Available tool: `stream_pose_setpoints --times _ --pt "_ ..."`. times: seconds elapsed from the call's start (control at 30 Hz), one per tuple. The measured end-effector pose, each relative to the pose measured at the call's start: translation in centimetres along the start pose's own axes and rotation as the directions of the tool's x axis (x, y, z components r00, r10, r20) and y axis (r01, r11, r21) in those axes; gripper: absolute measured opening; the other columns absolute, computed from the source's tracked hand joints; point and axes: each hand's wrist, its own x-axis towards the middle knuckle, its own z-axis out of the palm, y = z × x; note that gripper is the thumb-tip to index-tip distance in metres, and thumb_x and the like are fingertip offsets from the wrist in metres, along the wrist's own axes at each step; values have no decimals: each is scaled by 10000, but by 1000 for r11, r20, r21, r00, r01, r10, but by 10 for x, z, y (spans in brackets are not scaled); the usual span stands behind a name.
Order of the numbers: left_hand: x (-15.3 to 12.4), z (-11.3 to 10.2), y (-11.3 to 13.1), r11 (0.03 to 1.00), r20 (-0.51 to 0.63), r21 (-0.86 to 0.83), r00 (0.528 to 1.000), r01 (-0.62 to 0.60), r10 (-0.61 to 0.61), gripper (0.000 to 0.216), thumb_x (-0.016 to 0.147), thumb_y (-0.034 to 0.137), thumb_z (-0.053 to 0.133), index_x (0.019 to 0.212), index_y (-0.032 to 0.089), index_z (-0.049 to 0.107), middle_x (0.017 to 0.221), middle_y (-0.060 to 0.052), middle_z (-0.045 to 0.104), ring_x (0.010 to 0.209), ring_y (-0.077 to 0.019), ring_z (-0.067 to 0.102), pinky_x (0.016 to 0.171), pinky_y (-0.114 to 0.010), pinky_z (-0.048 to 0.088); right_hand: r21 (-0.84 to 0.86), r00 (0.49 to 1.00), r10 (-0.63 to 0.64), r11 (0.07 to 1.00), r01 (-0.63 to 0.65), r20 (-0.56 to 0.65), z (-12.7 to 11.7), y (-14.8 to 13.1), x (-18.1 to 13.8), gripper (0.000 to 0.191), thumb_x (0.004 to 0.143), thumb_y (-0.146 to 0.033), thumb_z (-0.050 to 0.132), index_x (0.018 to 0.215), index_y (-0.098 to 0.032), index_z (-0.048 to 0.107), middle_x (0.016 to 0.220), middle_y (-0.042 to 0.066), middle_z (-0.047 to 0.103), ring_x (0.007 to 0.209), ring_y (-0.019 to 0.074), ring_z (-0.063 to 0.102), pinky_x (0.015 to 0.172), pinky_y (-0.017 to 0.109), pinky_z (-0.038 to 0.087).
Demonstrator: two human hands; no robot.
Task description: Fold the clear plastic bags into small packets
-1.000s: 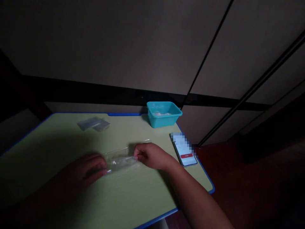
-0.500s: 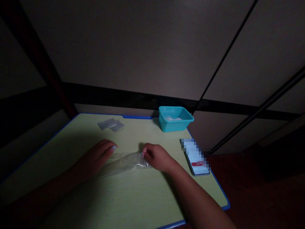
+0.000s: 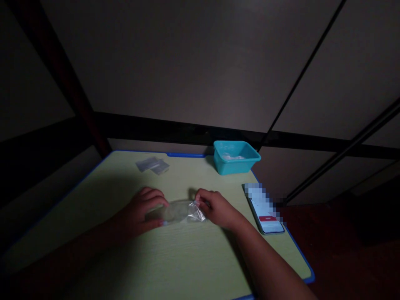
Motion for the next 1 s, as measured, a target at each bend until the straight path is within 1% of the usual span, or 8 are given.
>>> stream_pose_setpoints --times 0.1,0.2,0.3,0.4,0.53,0.67,0.83,1.0 --pt "1 4 -2 999 12 15 999 33 -33 284 679 441 713 794 210 595 924 -24 603 932 -239 487 817 -350 362 13 999 28 1000 -28 -22 1 0 -1 64 876 -193 470 829 -173 508 723 -10 545 660 117 479 611 210 358" --pt "2 1 -3 993 14 -48 994 111 -111 273 664 395 708 717 208 516 872 -8 597 901 -226 496 787 -328 361 20 998 63 998 -62 -31 3 -1 -1 57 845 -150 481 817 -170 527 753 9 589 692 129 520 633 219 381" --pt "2 -3 -1 953 85 -208 975 219 -206 292 669 385 683 808 220 487 764 33 582 754 -183 521 684 -283 375 20 997 77 997 -77 -26 4 -2 -1 87 822 -113 484 827 -166 553 789 24 625 713 136 553 648 225 398" --pt "1 -4 2 903 175 -332 958 274 -226 430 678 399 665 1020 216 481 655 77 525 617 -154 507 597 -259 370 14 996 83 996 -83 -14 4 -3 -2 90 811 -106 492 822 -162 562 780 24 633 703 136 561 643 225 402" --pt "0 -4 0 881 130 -373 956 292 -262 428 768 419 530 1138 208 486 663 68 504 619 -157 521 607 -266 402 24 996 87 996 -87 -10 5 -2 -1 99 802 -97 493 820 -155 571 778 23 640 692 130 566 631 214 403" --pt "2 -6 -9 884 95 -292 930 366 -354 381 775 428 492 1059 196 594 708 32 561 686 -182 566 650 -281 434 -89 995 93 991 -96 -39 10 -1 2 106 788 -91 496 793 -158 578 758 21 636 668 123 554 606 204 378" --pt "5 -8 -15 902 84 -176 919 395 -386 335 768 476 494 817 202 682 811 -17 678 801 -226 612 733 -305 439 -306 992 97 945 -116 -77 15 -4 5 72 784 -128 522 779 -165 584 722 25 626 618 121 521 566 209 328" --pt "5 -9 -13 887 99 -179 905 425 -414 324 751 505 505 705 207 625 656 23 615 662 -188 577 602 -272 409 -367 988 121 919 -146 -92 15 -7 6 82 813 -168 509 788 -169 587 740 44 646 630 128 534 580 215 328"
